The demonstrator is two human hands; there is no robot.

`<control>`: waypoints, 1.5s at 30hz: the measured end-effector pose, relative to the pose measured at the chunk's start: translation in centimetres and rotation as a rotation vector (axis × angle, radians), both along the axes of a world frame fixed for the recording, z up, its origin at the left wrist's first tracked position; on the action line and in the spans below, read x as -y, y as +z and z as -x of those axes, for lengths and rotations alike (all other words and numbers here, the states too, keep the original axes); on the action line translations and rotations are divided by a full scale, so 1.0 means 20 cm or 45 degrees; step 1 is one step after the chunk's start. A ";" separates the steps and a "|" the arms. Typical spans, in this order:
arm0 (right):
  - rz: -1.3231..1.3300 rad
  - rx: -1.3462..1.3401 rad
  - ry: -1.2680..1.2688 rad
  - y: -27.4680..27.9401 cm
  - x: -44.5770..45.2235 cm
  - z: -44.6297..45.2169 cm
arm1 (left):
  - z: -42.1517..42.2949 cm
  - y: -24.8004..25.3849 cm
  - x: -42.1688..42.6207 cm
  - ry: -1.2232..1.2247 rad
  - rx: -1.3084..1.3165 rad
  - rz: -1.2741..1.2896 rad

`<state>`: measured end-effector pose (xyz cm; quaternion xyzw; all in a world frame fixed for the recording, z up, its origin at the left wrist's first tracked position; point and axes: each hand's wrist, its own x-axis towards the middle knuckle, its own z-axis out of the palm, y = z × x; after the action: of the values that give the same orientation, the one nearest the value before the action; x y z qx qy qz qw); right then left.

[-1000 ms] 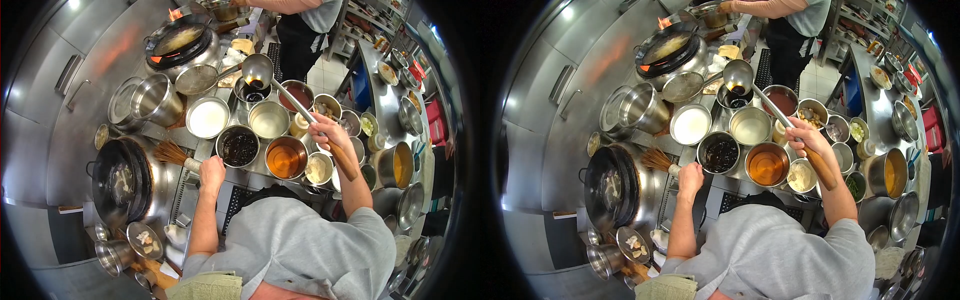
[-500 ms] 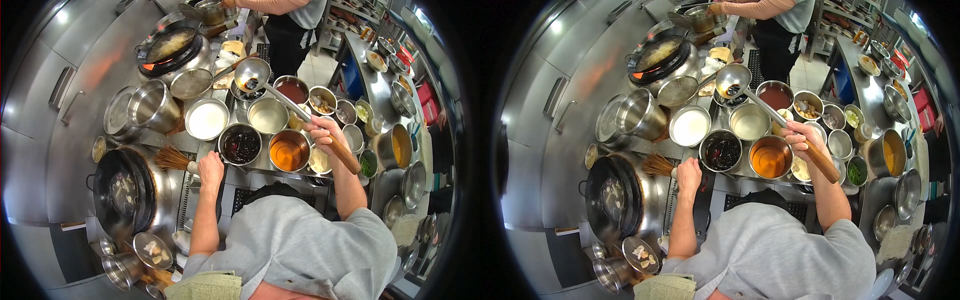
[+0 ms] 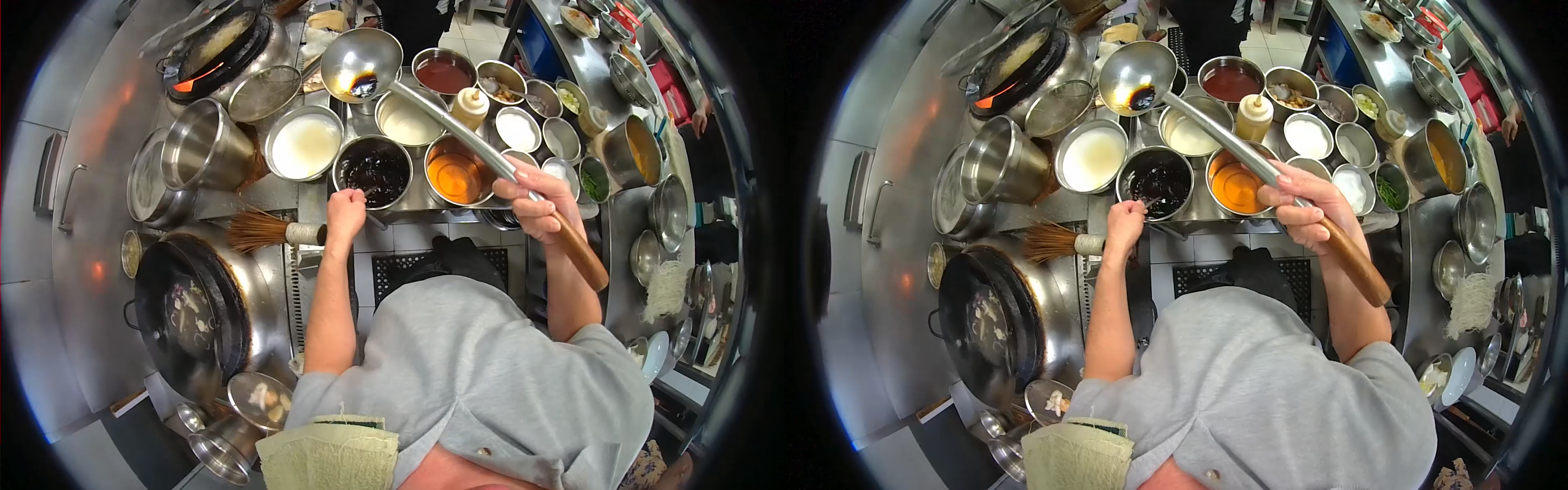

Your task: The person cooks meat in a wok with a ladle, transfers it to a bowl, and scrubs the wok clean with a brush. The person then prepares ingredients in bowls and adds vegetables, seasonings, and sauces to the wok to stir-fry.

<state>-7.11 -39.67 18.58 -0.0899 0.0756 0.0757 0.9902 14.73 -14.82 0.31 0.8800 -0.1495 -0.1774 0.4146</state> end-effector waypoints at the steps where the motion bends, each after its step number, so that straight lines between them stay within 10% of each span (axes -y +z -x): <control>1: 0.029 -0.010 0.006 0.00 -0.02 0.02 | -0.02 -0.04 -0.03 0.035 -0.136 0.074; 7: 0.027 -0.039 0.160 -0.05 0.03 0.07 | 0.07 0.17 -0.16 0.218 -0.778 0.486; 15: 0.250 -0.100 0.368 -0.10 0.19 0.05 | 0.30 0.38 -0.31 0.357 -0.830 0.823; 18: 0.257 -0.108 0.435 -0.13 0.25 0.03 | 0.36 0.43 -0.32 0.373 -0.718 0.856; 24: 0.309 -0.133 0.536 -0.12 0.33 0.02 | 0.38 0.36 -0.13 0.322 0.885 0.148; 45: 0.339 -0.165 0.545 -0.12 0.42 0.06 | 0.36 0.25 -0.09 0.235 1.318 -0.273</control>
<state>-8.36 -48.07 16.10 -0.2285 0.1272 0.2786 0.9241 7.61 -13.10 5.38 0.8993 -0.2375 0.3026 0.2082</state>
